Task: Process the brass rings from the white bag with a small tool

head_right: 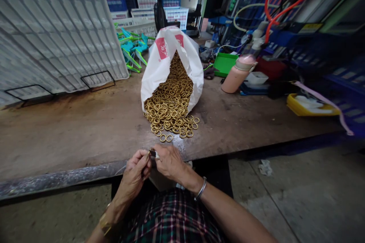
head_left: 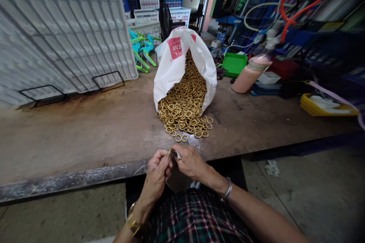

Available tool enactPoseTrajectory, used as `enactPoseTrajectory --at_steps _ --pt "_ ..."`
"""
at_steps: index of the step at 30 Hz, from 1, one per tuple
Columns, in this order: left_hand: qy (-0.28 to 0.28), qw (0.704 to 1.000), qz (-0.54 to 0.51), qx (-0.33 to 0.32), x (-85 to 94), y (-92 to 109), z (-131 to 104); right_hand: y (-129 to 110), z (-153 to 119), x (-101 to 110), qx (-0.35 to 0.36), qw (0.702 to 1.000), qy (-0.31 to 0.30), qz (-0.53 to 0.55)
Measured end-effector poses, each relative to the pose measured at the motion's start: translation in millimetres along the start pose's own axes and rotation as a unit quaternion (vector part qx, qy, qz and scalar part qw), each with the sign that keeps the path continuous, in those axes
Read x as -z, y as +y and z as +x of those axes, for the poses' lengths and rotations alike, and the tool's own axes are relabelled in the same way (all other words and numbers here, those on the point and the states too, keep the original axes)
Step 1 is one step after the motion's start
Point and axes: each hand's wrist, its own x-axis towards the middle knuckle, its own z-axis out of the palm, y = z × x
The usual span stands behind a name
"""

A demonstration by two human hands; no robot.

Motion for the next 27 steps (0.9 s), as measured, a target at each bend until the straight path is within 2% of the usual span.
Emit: enactPoseTrajectory --at_steps 5,13,17,21,23,27 --pt "0.007 0.999 0.041 -0.009 1.9 -2.8 -0.8 -6.7 -2.3 3.4 0.009 0.996 -0.049 -0.077" --pt "0.014 0.995 0.092 -0.02 5.0 -3.2 -2.4 -21.7 1.1 9.4 -0.05 0.983 -0.11 -0.136" --pt "0.001 0.998 0.069 -0.011 4.0 1.9 -8.1 -17.5 3.5 7.2 -0.061 0.984 -0.091 -0.141" --pt "-0.042 0.999 0.016 0.021 -1.3 8.9 -17.6 -0.2 12.9 17.1 -0.134 0.976 -0.032 -0.168" --pt "-0.055 0.997 -0.037 0.039 -4.0 10.9 -18.1 7.4 17.7 21.8 -0.148 0.973 -0.003 -0.178" --pt "-0.024 0.993 -0.098 0.059 -5.0 10.0 -9.5 12.1 24.2 18.1 -0.147 0.968 0.025 -0.2"
